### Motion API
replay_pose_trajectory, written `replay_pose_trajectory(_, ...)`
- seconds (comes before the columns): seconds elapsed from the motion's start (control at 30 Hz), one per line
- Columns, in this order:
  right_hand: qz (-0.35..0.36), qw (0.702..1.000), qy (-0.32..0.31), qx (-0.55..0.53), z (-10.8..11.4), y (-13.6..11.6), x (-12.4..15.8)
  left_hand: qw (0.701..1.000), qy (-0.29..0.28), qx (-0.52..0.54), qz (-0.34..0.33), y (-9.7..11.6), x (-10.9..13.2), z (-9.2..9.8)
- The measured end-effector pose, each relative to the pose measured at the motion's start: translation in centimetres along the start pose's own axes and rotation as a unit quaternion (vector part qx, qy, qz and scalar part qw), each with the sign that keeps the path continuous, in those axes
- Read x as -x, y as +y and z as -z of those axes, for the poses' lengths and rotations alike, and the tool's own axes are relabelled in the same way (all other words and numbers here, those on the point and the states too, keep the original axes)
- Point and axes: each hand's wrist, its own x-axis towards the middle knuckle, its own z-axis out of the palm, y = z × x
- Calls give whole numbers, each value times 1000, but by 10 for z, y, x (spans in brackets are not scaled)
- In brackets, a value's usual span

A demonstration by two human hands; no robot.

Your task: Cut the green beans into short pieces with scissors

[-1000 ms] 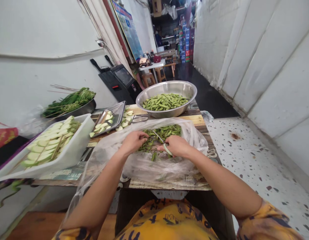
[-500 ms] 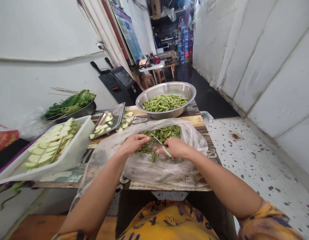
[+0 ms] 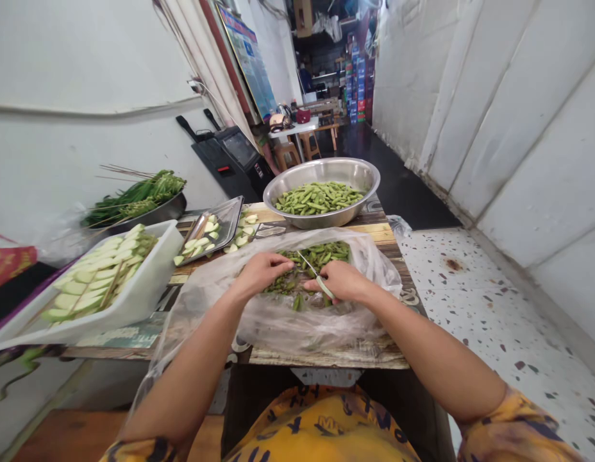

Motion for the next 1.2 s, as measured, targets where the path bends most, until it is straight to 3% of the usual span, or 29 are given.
replay_pose_trajectory(0.13,-2,1000,4,12,0,-1,1,995,30,-77,47,6,-21,-26)
replay_pose_trajectory(0.27,-5,1000,8,10,0,-3,2,995,48,-62,58,2,-28,-38)
replay_pose_trajectory(0.5,3,999,-40,-9,4,-1,4,992,50,69,90,-11,-6,-17)
replay_pose_trajectory(0.67,2,998,-68,-14,2,-2,5,969,-8,214,125,-8,7,-12)
replay_pose_trajectory(0.9,7,995,-79,-55,-1,-8,6,970,-43,222,90,2,13,-9)
replay_pose_trajectory(1.2,-7,999,-39,-3,-3,-13,10,952,-110,253,133,-1,14,-9)
